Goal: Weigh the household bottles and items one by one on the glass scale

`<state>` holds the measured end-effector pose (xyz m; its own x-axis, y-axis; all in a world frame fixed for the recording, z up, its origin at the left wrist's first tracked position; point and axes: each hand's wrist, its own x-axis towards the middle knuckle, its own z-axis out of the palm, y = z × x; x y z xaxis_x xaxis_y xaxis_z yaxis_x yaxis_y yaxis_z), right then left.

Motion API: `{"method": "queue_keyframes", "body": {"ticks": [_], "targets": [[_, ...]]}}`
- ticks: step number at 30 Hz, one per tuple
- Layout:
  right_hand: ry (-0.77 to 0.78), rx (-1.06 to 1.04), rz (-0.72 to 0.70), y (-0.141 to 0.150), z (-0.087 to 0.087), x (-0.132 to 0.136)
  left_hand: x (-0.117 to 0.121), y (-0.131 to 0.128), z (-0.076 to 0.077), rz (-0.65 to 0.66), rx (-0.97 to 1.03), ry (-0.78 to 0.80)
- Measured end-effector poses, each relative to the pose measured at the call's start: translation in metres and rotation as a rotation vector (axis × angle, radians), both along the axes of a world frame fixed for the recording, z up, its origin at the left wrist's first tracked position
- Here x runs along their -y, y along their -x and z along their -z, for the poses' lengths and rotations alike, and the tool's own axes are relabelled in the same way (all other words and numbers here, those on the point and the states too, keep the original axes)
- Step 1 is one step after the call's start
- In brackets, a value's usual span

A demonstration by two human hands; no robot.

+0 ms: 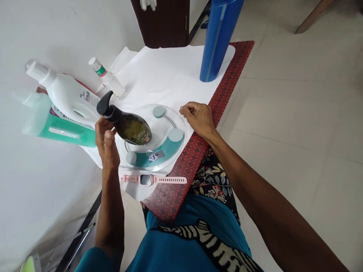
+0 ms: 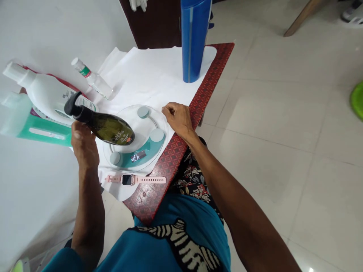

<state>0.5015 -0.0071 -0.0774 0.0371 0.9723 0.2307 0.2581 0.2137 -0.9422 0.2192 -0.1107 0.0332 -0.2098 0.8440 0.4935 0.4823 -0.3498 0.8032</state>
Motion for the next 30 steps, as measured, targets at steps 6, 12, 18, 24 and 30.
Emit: {"method": "queue_keyframes", "body": {"ticks": [6, 12, 18, 24, 30], "targets": [[-0.001, 0.018, 0.01, 0.0, 0.004, -0.002, 0.01, 0.016, 0.006, -0.083, 0.105, 0.019], [-0.001, 0.02, 0.016, 0.0, 0.008, -0.003, 0.01, 0.01, 0.023, -0.078, 0.048, 0.056], [-0.003, 0.004, 0.014, 0.0, 0.012, -0.003, 0.007, 0.003, 0.031, -0.058, -0.077, 0.112], [0.003, 0.046, 0.026, -0.003, 0.007, -0.001, 0.004, -0.004, 0.045, -0.015, -0.046, 0.302], [0.006, -0.005, 0.013, -0.002, 0.01, -0.003, 0.001, -0.02, 0.047, -0.115, -0.034, 0.32]]}}
